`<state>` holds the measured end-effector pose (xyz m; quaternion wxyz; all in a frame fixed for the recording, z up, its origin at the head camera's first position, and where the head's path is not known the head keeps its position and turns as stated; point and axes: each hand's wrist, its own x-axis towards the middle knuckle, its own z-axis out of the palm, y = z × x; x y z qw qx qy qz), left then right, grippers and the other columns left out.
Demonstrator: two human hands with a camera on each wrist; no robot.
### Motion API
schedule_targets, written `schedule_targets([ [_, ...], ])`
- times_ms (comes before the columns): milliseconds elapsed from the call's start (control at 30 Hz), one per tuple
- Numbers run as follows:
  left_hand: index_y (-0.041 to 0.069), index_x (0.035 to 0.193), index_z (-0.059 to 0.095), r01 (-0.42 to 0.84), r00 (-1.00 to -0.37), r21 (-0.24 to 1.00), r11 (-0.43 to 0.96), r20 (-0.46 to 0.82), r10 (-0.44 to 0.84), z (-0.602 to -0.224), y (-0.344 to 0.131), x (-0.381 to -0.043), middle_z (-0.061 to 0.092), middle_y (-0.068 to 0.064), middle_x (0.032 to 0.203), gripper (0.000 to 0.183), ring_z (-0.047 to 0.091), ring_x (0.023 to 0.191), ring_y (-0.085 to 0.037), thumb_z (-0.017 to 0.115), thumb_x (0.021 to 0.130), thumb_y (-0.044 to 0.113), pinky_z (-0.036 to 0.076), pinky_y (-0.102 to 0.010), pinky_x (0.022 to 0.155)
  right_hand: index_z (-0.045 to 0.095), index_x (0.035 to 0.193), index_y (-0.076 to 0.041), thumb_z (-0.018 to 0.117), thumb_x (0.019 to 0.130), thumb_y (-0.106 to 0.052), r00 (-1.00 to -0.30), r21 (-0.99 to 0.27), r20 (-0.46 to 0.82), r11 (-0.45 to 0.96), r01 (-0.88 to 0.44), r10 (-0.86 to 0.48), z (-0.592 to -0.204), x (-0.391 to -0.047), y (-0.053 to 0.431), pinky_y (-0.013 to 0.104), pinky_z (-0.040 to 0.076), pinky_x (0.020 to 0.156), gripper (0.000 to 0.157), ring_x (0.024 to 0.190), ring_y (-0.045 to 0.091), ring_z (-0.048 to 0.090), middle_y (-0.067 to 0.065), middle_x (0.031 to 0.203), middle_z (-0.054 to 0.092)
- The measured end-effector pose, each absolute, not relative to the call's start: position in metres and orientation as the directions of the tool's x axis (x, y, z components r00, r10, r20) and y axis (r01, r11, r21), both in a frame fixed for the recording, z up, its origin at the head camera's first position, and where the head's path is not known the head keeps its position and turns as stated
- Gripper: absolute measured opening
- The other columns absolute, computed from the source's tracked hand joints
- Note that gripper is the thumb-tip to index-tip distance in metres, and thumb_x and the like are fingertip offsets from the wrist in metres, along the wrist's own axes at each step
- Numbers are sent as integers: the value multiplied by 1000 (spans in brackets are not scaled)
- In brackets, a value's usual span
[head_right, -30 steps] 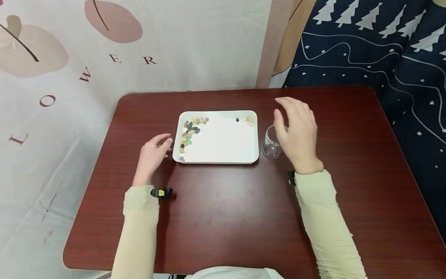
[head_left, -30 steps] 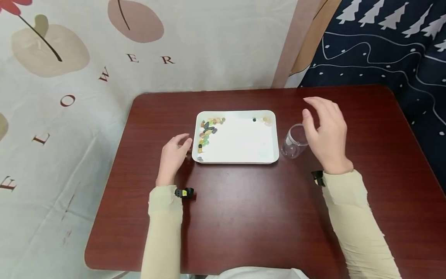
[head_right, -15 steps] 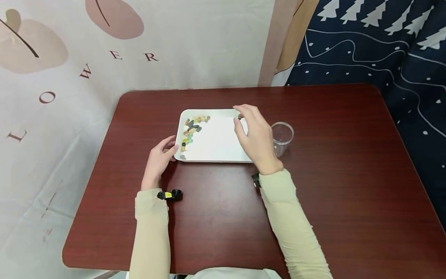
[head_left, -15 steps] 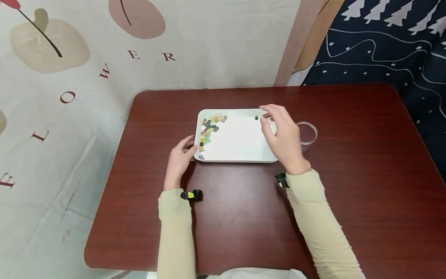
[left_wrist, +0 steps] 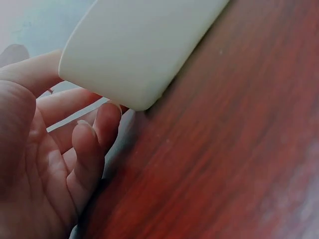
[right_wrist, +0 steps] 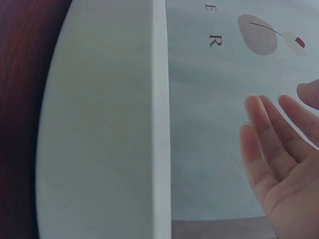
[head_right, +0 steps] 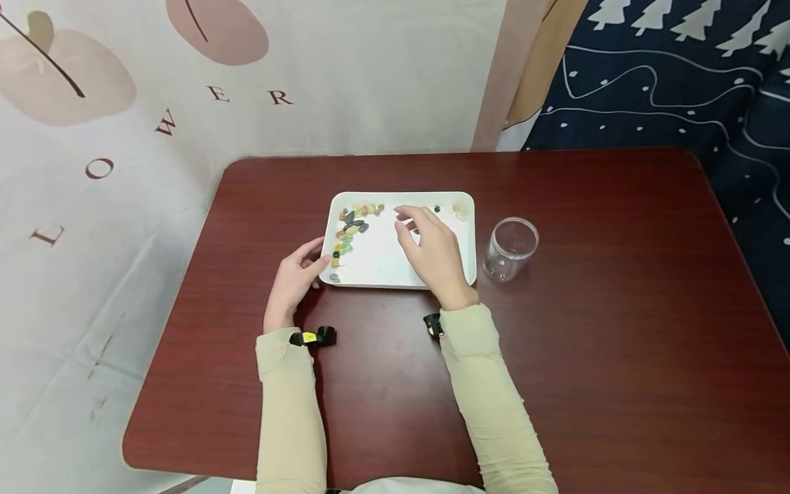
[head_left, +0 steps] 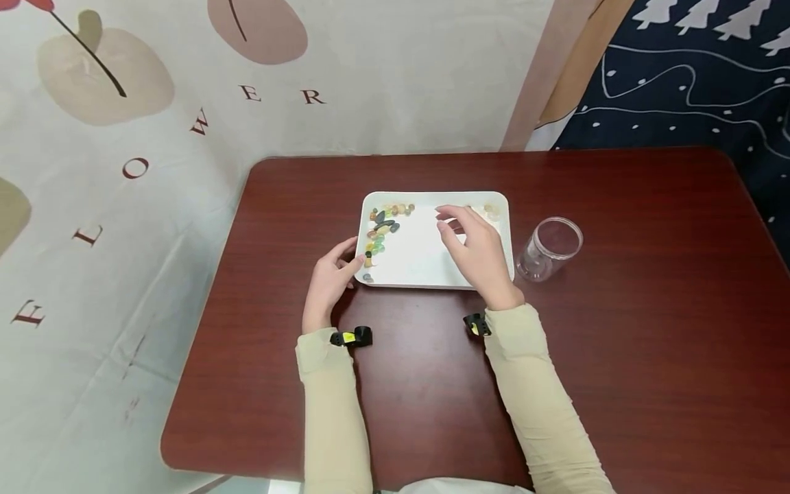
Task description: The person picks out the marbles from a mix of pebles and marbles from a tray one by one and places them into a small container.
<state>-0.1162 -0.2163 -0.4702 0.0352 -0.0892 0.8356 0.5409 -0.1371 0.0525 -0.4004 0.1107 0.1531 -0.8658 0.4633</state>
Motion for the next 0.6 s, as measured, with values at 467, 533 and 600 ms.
schedule_targets([
  [467, 26, 127, 51, -164, -986, 932, 324, -148, -76, -474, -219, -116, 57, -4, 118, 47, 53, 53, -21, 63, 83, 33, 50, -32, 51, 58, 116, -20, 48, 91, -35, -945, -820, 270, 470, -327, -186, -405, -145, 34, 25, 46, 80, 31, 87, 4, 56, -9, 101, 61],
  [533, 21, 128, 50, -160, -987, 938, 308, -148, -63, -474, -219, -117, 53, -5, 124, 47, 54, 51, -21, 62, 84, 28, 50, -32, 49, 58, 116, -20, 48, 91, -35, -949, -827, 255, 467, -314, -188, -407, -146, 30, 23, 45, 79, 31, 87, 4, 56, -9, 101, 61],
  [600, 18, 128, 51, -163, -987, 942, 295, -151, -64, -474, -219, -119, 54, -8, 121, 46, 55, 49, -23, 62, 84, 26, 49, -33, 48, 59, 115, -20, 49, 90, -34, -951, -831, 241, 465, -306, -195, -409, -146, 26, 23, 45, 79, 30, 87, 5, 56, -8, 101, 61],
])
